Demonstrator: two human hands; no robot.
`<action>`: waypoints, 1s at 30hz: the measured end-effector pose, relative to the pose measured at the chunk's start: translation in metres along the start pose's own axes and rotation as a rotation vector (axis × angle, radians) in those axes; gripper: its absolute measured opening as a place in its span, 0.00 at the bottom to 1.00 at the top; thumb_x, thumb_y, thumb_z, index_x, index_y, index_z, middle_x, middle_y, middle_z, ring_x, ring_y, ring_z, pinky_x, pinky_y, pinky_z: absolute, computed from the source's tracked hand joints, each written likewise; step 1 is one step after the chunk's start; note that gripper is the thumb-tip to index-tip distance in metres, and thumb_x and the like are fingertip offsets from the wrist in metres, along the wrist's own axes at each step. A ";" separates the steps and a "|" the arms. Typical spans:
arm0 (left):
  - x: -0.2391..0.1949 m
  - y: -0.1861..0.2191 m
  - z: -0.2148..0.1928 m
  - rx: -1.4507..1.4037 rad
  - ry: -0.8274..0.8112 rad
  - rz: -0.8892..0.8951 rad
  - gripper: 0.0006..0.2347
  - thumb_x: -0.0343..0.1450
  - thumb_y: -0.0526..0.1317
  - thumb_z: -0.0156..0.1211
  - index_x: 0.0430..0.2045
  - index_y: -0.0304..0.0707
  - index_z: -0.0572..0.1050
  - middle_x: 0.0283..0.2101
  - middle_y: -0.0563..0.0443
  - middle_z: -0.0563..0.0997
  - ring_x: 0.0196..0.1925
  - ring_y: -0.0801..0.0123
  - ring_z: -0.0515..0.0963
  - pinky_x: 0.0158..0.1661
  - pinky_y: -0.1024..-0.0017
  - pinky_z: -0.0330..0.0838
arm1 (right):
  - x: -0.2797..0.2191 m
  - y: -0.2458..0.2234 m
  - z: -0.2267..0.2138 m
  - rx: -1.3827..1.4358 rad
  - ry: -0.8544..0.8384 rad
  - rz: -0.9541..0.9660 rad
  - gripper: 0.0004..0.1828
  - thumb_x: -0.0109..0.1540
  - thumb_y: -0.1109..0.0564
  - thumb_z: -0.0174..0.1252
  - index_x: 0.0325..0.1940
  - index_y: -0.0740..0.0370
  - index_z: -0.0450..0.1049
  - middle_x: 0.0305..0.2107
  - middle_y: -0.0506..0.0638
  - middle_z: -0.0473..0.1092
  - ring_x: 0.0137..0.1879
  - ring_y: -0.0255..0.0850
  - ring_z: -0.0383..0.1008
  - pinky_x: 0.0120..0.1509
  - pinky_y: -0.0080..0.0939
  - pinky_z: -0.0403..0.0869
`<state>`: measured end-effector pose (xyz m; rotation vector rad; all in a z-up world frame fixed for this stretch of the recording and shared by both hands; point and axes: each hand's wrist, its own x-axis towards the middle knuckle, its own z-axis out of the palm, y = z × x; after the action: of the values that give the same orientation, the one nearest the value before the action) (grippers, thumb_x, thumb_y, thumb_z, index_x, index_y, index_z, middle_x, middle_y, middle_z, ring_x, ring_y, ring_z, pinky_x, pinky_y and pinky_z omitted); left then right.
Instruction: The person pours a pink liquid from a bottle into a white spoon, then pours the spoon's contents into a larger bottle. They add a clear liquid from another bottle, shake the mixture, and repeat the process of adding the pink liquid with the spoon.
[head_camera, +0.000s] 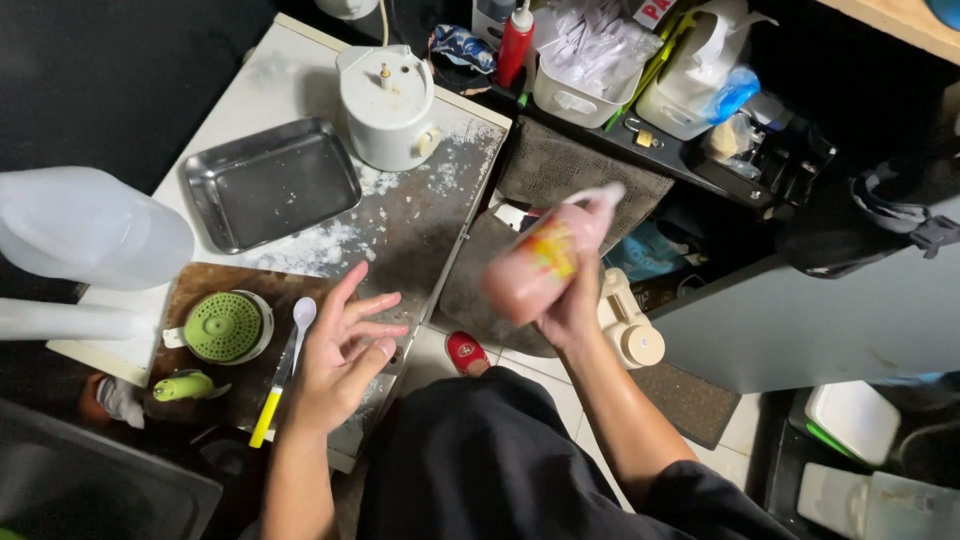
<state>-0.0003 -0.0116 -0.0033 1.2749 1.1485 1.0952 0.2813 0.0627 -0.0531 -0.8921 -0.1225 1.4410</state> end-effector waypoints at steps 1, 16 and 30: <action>0.000 -0.004 0.000 -0.001 -0.008 -0.009 0.37 0.64 0.35 0.59 0.73 0.35 0.54 0.57 0.30 0.79 0.50 0.48 0.85 0.39 0.67 0.72 | 0.007 0.009 -0.013 -0.279 -0.048 -0.163 0.34 0.56 0.37 0.65 0.54 0.63 0.66 0.45 0.61 0.74 0.51 0.56 0.79 0.57 0.66 0.76; -0.001 -0.005 -0.002 -0.039 0.024 -0.031 0.36 0.65 0.33 0.59 0.72 0.34 0.55 0.56 0.27 0.78 0.49 0.46 0.85 0.45 0.55 0.78 | 0.021 0.002 -0.056 -1.024 -0.287 -0.632 0.46 0.47 0.52 0.78 0.62 0.71 0.63 0.48 0.65 0.71 0.53 0.48 0.71 0.60 0.60 0.69; 0.008 -0.010 -0.007 -0.063 0.012 -0.063 0.33 0.67 0.33 0.59 0.71 0.31 0.57 0.55 0.22 0.76 0.49 0.42 0.84 0.44 0.52 0.82 | 0.043 -0.004 -0.019 -0.272 -0.035 -0.174 0.32 0.52 0.54 0.67 0.52 0.70 0.60 0.31 0.61 0.68 0.22 0.51 0.74 0.25 0.52 0.78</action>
<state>-0.0064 -0.0026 -0.0136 1.1772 1.1467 1.0849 0.3028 0.0930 -0.0826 -1.0504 -0.4211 1.2956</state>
